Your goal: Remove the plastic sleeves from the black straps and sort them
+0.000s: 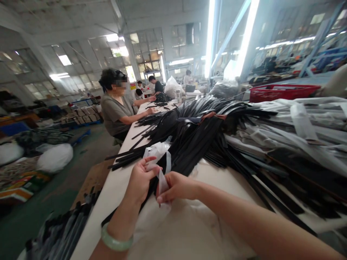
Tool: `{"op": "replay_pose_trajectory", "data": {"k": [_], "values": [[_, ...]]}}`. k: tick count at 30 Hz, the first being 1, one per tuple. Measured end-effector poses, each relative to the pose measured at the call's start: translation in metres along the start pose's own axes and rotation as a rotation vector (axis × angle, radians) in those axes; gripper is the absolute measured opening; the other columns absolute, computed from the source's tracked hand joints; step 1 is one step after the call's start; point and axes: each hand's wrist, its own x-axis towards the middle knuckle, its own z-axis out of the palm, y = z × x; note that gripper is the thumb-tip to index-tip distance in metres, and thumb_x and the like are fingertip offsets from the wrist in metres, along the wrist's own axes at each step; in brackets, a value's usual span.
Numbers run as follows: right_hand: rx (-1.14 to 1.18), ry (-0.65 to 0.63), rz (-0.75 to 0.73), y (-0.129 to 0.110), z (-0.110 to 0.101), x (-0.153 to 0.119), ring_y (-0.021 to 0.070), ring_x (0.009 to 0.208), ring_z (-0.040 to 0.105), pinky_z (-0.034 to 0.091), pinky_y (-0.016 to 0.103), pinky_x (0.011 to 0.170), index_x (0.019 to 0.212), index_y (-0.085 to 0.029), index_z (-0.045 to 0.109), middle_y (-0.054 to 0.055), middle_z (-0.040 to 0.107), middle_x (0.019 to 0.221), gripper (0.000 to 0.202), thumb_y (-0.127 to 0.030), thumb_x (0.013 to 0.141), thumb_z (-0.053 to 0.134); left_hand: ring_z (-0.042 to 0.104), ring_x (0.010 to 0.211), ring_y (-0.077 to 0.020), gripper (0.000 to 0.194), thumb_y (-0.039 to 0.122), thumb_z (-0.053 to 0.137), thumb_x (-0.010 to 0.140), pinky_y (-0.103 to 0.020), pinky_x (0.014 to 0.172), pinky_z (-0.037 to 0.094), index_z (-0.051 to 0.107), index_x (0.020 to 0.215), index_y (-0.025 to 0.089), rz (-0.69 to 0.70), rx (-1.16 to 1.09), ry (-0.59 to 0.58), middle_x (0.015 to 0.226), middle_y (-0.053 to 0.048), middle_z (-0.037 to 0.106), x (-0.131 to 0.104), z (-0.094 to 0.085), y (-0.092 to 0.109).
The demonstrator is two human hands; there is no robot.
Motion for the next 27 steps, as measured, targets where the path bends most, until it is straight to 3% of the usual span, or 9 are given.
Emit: {"op": "replay_pose_trajectory", "data": {"k": [3,6,7,9,12,16,22,25,27], "values": [[0.015,-0.210,0.132,-0.001,0.001,-0.005,0.0090,0.058,0.061,0.052,0.019,0.059,0.075,-0.010,0.067,-0.001,0.066,0.067,0.048,-0.044,0.048,0.089,0.056,0.060,-0.0109,0.055,0.026,0.077,0.060,-0.018,0.059,0.042,0.050,0.107,0.013,0.082,0.153,-0.054,0.064,0.001,0.061,0.000,-0.004,0.003],[0.026,-0.413,0.273,-0.006,-0.006,-0.009,0.0120,0.062,0.066,0.055,0.021,0.061,0.084,-0.010,0.066,0.003,0.070,0.073,0.058,-0.054,0.051,0.085,0.050,0.057,-0.0090,0.038,0.022,0.067,0.069,-0.017,0.056,0.039,0.050,0.103,0.017,0.195,0.403,-0.106,0.063,0.006,0.053,-0.004,-0.010,0.005],[0.028,-0.386,0.267,-0.008,-0.010,-0.009,0.0129,0.063,0.067,0.055,0.021,0.061,0.085,-0.011,0.065,0.004,0.070,0.074,0.061,-0.060,0.053,0.081,0.049,0.058,-0.0090,0.035,0.020,0.064,0.071,-0.018,0.056,0.038,0.050,0.103,0.018,0.222,0.478,-0.124,0.063,0.006,0.051,-0.006,-0.011,0.005],[0.028,-0.198,0.173,-0.013,-0.019,-0.010,0.0137,0.065,0.069,0.056,0.021,0.060,0.083,-0.011,0.064,0.006,0.070,0.075,0.064,-0.069,0.057,0.073,0.048,0.059,-0.0096,0.032,0.017,0.059,0.073,-0.019,0.056,0.037,0.050,0.103,0.020,0.242,0.591,-0.174,0.064,0.007,0.048,-0.009,-0.011,0.006],[-0.059,0.084,0.025,-0.018,-0.029,-0.010,0.0123,0.062,0.067,0.056,0.021,0.059,0.079,-0.011,0.064,0.005,0.070,0.073,0.059,-0.066,0.060,0.073,0.049,0.061,-0.0108,0.034,0.017,0.062,0.071,-0.021,0.058,0.037,0.050,0.103,0.021,0.208,0.703,-0.272,0.065,0.007,0.050,-0.014,-0.006,0.006],[-0.236,0.229,-0.109,-0.014,-0.027,-0.005,0.0098,0.054,0.062,0.053,0.020,0.053,0.076,-0.011,0.067,0.001,0.066,0.063,0.051,-0.060,0.063,0.075,0.052,0.062,-0.0116,0.040,0.017,0.066,0.068,-0.021,0.057,0.038,0.049,0.104,0.021,0.143,0.720,-0.345,0.067,0.006,0.055,-0.017,-0.001,0.008],[-0.313,0.415,-0.304,-0.013,-0.025,0.000,0.0097,0.047,0.058,0.044,0.018,0.043,0.067,-0.012,0.063,0.001,0.062,0.057,0.050,-0.062,0.067,0.071,0.059,0.071,-0.0142,0.049,0.023,0.071,0.069,-0.025,0.072,0.046,0.048,0.112,0.020,0.180,0.556,-0.182,0.070,0.004,0.061,-0.008,-0.005,0.002],[-0.403,0.502,-0.362,-0.021,-0.041,-0.005,0.0121,0.053,0.061,0.049,0.023,0.050,0.074,-0.012,0.066,0.005,0.066,0.066,0.049,-0.060,0.080,0.058,0.064,0.080,-0.0184,0.051,0.030,0.071,0.072,-0.029,0.078,0.048,0.045,0.114,0.017,0.158,0.382,-0.138,0.080,-0.002,0.066,-0.003,-0.009,-0.002],[-0.635,0.607,-0.386,-0.026,-0.057,-0.011,0.0137,0.061,0.063,0.050,0.025,0.059,0.078,-0.012,0.069,0.006,0.068,0.071,0.038,-0.047,0.086,0.058,0.065,0.080,-0.0193,0.053,0.033,0.072,0.071,-0.028,0.075,0.048,0.045,0.114,0.017,0.160,0.307,-0.084,0.080,-0.004,0.067,-0.001,-0.011,-0.002]]}}
